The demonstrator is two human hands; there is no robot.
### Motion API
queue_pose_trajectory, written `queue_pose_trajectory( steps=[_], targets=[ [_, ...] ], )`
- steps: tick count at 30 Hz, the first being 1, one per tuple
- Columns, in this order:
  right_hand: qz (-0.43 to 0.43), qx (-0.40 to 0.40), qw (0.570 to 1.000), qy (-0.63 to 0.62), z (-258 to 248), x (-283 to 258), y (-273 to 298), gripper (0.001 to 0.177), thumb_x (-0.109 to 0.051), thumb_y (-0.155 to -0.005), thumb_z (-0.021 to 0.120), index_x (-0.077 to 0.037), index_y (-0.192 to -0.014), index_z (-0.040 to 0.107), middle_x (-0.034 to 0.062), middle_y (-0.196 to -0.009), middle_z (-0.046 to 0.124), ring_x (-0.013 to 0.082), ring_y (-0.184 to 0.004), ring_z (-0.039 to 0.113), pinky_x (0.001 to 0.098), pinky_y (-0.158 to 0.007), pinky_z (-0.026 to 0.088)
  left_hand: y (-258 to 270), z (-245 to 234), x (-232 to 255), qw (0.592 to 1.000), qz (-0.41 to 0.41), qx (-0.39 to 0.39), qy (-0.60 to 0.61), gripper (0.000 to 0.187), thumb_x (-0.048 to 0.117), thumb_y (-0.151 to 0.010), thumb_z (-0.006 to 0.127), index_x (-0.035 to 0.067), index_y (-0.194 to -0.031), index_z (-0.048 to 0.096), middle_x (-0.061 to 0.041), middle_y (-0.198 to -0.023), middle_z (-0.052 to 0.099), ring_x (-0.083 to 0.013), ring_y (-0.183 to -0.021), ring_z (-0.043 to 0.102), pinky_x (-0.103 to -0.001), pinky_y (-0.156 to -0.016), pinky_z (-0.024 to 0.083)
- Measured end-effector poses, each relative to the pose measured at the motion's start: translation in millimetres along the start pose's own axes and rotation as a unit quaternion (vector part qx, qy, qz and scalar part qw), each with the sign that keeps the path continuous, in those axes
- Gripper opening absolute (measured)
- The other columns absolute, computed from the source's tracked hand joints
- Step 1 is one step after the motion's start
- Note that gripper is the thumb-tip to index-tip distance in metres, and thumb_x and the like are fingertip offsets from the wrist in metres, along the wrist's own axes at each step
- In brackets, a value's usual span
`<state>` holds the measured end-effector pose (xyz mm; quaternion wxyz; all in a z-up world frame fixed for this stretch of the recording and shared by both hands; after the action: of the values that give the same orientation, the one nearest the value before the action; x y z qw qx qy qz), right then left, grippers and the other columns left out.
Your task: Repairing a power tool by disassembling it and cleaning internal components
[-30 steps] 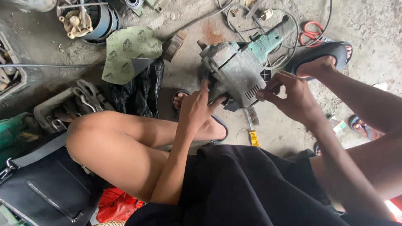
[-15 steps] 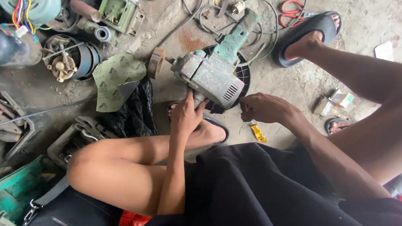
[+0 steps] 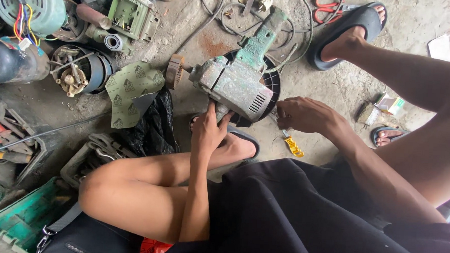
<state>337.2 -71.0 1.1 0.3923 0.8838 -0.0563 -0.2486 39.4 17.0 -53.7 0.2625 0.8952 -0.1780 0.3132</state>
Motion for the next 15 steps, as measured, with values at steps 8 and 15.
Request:
queue_pose_trajectory(
  steps=[8, 15],
  targets=[
    [0.053, 0.017, 0.998, -0.020, -60.5, 2.5, 45.1, 0.039, -0.043, -0.110, 0.076, -0.007, -0.124, 0.076, 0.0176, -0.118, 0.085, 0.0406, -0.120, 0.085, 0.0564, -0.101, 0.068, 6.6, -1.8, 4.6, 1.000, 0.012, 0.018, 0.013, 0.074, 0.058, -0.110, 0.072, -0.004, -0.149, 0.063, -0.036, -0.097, 0.082, -0.0582, -0.098, 0.082, -0.069, -0.088, 0.065],
    [0.084, 0.038, 0.994, -0.056, -67.9, -5.1, 51.6, 0.025, -0.042, -0.101, 0.081, -0.019, -0.112, 0.078, -0.0037, -0.111, 0.088, 0.0222, -0.079, 0.083, 0.0423, -0.077, 0.065, 15.0, -19.4, 27.1, 0.999, 0.001, 0.022, 0.042, 0.052, 0.042, -0.105, 0.080, -0.003, -0.129, 0.067, -0.025, -0.085, 0.080, -0.0466, -0.065, 0.074, -0.054, -0.063, 0.058]
  ],
)
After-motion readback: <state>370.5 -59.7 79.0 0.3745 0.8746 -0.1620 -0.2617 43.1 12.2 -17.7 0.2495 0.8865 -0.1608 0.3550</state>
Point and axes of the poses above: each hand's wrist, its own y-axis away from the middle knuckle, its own z-axis out of the palm, x = y × z, the point moved 4 cm from there along -y, towards the middle knuckle
